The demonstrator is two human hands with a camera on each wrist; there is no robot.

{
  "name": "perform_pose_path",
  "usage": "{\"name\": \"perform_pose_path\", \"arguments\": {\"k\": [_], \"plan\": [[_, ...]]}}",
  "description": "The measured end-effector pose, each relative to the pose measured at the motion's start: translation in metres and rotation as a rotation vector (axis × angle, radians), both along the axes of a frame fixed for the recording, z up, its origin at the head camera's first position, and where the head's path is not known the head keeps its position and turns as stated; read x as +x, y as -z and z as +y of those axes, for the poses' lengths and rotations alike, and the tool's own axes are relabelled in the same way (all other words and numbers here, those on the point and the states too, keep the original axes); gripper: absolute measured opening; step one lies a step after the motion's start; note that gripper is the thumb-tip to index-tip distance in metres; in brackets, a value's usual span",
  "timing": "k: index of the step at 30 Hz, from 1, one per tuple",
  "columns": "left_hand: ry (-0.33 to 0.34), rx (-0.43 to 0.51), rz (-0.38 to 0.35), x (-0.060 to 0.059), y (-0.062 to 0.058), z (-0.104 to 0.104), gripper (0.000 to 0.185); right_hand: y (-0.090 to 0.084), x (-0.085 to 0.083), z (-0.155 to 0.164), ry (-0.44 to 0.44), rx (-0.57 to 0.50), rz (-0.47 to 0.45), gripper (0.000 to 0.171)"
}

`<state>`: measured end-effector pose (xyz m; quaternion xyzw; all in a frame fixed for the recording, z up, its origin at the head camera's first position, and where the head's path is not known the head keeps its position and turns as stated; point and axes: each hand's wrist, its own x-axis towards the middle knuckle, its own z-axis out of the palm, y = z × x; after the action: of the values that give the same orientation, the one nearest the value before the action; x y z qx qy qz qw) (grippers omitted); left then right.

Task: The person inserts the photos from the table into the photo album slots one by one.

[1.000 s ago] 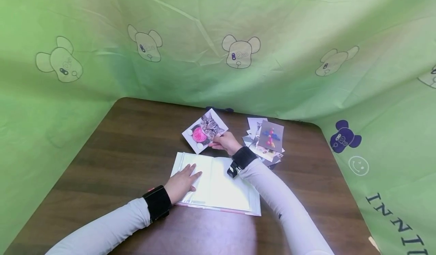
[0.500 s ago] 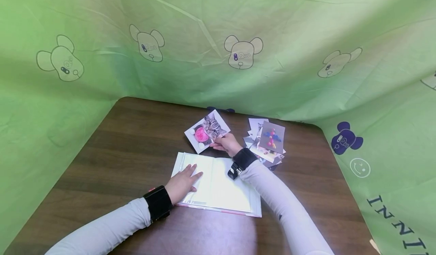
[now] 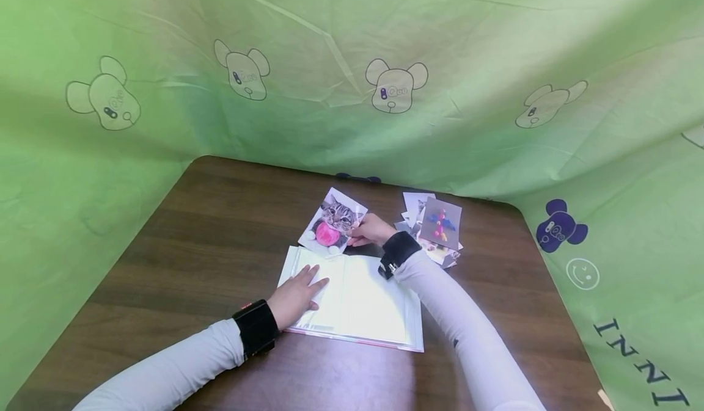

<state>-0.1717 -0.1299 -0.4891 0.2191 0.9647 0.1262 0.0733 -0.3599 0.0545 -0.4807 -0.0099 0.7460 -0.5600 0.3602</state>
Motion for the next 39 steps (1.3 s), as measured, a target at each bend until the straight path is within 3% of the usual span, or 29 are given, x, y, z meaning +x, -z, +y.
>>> {"name": "perform_pose_path", "arguments": {"k": [8, 14, 23, 30, 32, 34, 37, 39], "plan": [[0.002, 0.017, 0.01, 0.0, 0.002, -0.001, 0.055, -0.016, -0.011, -0.006, -0.204, 0.199, 0.096, 0.004], [0.004, 0.028, 0.002, 0.0, 0.0, 0.0, 0.056, -0.02, -0.018, -0.004, -0.177, 0.265, 0.159, 0.015], [-0.005, -0.004, -0.028, -0.002, 0.0, 0.0, 0.056, -0.018, -0.015, -0.011, -0.232, 0.296, 0.115, 0.008], [0.041, 0.025, -0.052, 0.002, -0.001, -0.004, 0.065, -0.008, -0.001, -0.017, -0.377, 0.36, 0.092, 0.012], [0.08, 0.03, -0.081, 0.006, -0.003, -0.005, 0.075, -0.005, 0.001, -0.018, -0.329, 0.329, 0.153, 0.013], [0.135, 0.027, -0.097, 0.011, -0.005, -0.005, 0.082, -0.002, 0.0, -0.017, -0.225, 0.276, 0.255, 0.023], [0.203, 0.001, -0.073, 0.016, -0.008, -0.003, 0.079, 0.001, -0.002, -0.018, -0.082, 0.192, 0.413, 0.03], [0.227, -0.023, -0.038, 0.017, -0.008, -0.003, 0.073, 0.002, -0.001, -0.018, -0.075, 0.203, 0.447, 0.024]]}}
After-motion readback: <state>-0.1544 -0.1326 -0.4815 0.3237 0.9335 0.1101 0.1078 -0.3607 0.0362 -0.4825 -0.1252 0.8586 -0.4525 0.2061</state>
